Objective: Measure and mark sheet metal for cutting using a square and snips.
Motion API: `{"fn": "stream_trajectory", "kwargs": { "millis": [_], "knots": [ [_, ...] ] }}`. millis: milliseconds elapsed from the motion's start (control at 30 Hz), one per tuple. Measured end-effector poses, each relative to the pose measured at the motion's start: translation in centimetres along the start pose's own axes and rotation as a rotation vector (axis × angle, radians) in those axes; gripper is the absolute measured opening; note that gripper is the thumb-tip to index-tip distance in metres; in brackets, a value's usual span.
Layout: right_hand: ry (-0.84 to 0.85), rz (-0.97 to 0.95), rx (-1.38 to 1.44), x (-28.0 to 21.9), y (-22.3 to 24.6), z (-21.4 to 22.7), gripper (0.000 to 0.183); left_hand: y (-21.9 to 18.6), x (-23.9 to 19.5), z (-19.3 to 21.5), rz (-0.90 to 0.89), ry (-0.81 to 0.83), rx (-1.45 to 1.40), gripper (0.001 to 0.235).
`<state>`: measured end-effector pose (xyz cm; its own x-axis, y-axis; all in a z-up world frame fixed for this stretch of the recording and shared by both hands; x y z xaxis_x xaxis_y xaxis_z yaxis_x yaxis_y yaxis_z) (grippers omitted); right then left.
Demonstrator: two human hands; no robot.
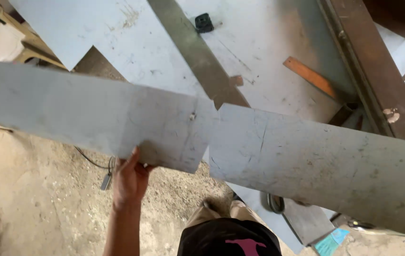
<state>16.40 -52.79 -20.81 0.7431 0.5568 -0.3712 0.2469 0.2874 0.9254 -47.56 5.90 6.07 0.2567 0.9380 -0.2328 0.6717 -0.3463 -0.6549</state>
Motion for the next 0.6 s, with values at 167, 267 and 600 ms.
{"fn": "stream_trajectory", "kwargs": {
  "millis": [167, 267, 600],
  "knots": [
    [-0.055, -0.028, 0.069, -4.4, 7.6, -15.0, 0.055, -4.4, 11.9, -4.4, 0.019, 0.08, 0.143, 0.037],
    [-0.331, -0.185, 0.024, -8.6, 20.7, -32.9, 0.046, -6.1, 21.6, -2.5, 0.052, 0.119, 0.155, 0.037],
    [-0.604, -0.4, 0.329, -0.7, 14.0, -61.6, 0.055, -0.2, 52.1, 12.5, -0.337, -0.133, 1.216, 0.064]
  ]
}}
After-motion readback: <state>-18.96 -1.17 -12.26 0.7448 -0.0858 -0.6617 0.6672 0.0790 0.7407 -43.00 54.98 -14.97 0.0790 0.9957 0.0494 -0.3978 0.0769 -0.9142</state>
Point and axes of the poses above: each hand's wrist, its own x-axis towards the middle knuckle, its own z-axis out of the back of the hand, y = z × x, the point moved 3 cm from there along x, towards the middle knuckle, and after that the axes turned 11 degrees about -x, right-handed, at the moved point
